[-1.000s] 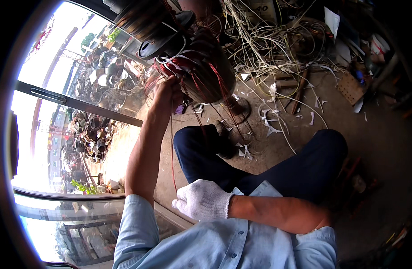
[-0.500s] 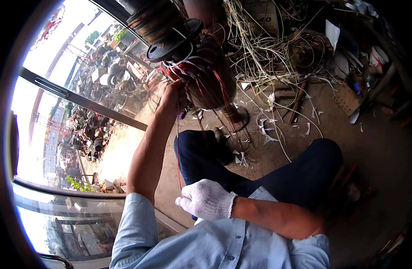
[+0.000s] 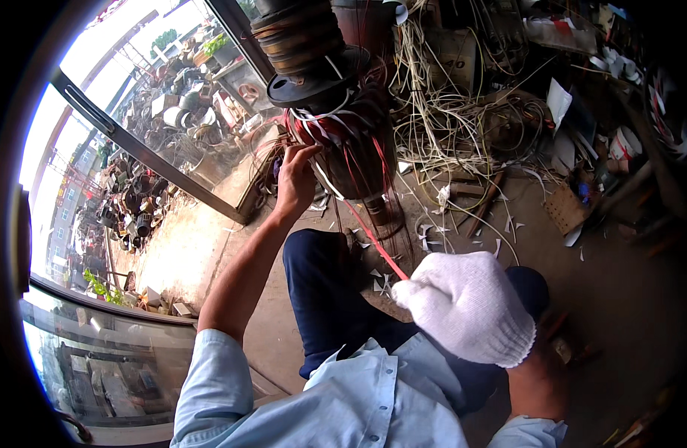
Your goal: The person winds and ties wires on a motor stator. They pull a length of white cord through the windings, knot it, and use scissors to trim the excess cord.
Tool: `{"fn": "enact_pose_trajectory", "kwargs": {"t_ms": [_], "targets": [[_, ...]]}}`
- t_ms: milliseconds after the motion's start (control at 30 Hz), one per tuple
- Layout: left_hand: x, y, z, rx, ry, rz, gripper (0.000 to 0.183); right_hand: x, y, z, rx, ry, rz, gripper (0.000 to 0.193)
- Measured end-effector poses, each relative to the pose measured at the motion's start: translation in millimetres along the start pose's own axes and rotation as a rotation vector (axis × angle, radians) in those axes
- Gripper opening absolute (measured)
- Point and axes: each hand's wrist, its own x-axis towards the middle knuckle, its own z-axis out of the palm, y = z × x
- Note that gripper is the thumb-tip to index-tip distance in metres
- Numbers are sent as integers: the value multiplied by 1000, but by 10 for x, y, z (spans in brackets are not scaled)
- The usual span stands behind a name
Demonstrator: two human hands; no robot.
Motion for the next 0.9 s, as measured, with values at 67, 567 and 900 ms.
{"fn": "enact_pose_trajectory", "kwargs": {"t_ms": [67, 567, 900], "targets": [[60, 7, 14, 5, 54, 90, 27, 140, -144, -377, 75, 174, 228, 24], [520, 220, -159, -160, 176, 125, 30, 1203, 203, 178, 928, 296, -481, 65], [574, 906, -328, 48, 17, 577, 56, 1108, 307, 811, 414, 513, -271, 66]]}}
